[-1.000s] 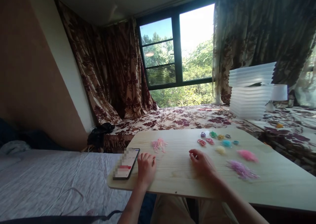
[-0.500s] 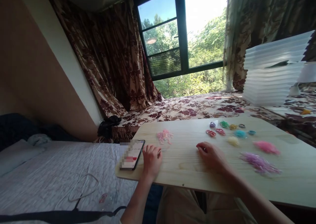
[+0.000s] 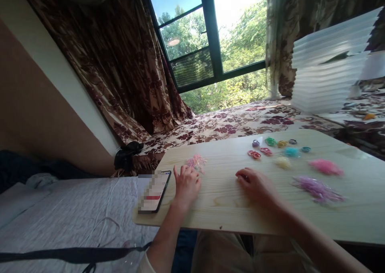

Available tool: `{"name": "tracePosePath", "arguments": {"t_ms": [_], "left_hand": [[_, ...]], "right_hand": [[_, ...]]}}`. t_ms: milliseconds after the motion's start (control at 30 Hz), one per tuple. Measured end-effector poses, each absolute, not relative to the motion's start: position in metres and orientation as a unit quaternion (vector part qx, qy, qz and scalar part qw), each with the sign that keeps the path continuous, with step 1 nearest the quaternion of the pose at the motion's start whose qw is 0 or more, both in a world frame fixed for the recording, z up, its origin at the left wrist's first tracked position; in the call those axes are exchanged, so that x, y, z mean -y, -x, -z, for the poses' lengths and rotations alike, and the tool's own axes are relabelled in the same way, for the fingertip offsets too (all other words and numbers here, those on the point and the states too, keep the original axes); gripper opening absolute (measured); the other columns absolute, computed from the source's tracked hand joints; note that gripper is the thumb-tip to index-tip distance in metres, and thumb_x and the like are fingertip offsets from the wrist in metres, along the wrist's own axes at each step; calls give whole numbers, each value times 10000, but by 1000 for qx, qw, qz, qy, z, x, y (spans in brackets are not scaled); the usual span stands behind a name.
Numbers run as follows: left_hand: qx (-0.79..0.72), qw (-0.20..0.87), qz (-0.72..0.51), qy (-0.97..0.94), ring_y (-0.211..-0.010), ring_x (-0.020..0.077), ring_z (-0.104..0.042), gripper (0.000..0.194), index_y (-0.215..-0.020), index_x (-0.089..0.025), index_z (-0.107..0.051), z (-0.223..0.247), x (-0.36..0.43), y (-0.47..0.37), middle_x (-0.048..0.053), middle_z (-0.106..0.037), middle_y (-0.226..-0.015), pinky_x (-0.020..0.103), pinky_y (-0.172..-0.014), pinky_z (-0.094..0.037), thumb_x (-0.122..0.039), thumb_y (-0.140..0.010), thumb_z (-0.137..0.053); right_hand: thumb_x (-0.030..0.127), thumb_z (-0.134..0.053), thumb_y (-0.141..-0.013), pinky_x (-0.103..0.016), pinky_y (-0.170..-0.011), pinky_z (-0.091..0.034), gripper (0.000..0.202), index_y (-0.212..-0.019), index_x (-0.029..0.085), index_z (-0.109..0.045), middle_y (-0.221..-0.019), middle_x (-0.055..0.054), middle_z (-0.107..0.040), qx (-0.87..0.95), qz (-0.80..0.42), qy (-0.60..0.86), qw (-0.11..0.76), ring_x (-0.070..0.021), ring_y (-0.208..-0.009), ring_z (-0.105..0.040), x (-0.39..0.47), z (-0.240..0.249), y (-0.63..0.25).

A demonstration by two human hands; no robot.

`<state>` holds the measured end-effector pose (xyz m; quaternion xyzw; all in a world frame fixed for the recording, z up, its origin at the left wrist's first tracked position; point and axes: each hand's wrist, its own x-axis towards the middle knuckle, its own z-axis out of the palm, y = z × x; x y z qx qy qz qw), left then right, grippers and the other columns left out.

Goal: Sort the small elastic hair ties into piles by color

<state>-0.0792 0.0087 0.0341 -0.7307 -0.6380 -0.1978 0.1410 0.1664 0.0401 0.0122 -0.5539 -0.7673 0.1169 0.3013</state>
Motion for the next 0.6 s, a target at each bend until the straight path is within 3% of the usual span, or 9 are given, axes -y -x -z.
{"name": "tracePosePath", "arguments": {"t_ms": [333, 600], "left_hand": [[618, 138, 148, 760, -1014, 292, -561, 223, -660, -209, -682, -39, -29, 75, 104, -701, -795, 643, -1111, -191, -73, -776, -548], [582, 109, 216, 777, -948, 256, -593, 182, -667, -202, -635, -35, -19, 47, 66, -688, -774, 568, -1101, -280, -84, -781, -557]], "right_hand": [[232, -481, -857, -272, -657, -411, 242, -861, 241, -723, -921, -32, -743, 769, -112, 557, 292, -178, -795, -664, -38, -15, -166], [232, -466, -875, -266, -642, -397, 255, -856, 243, -720, -902, -32, -734, 770, -107, 555, 295, -168, -780, -656, -35, -15, -165]]}}
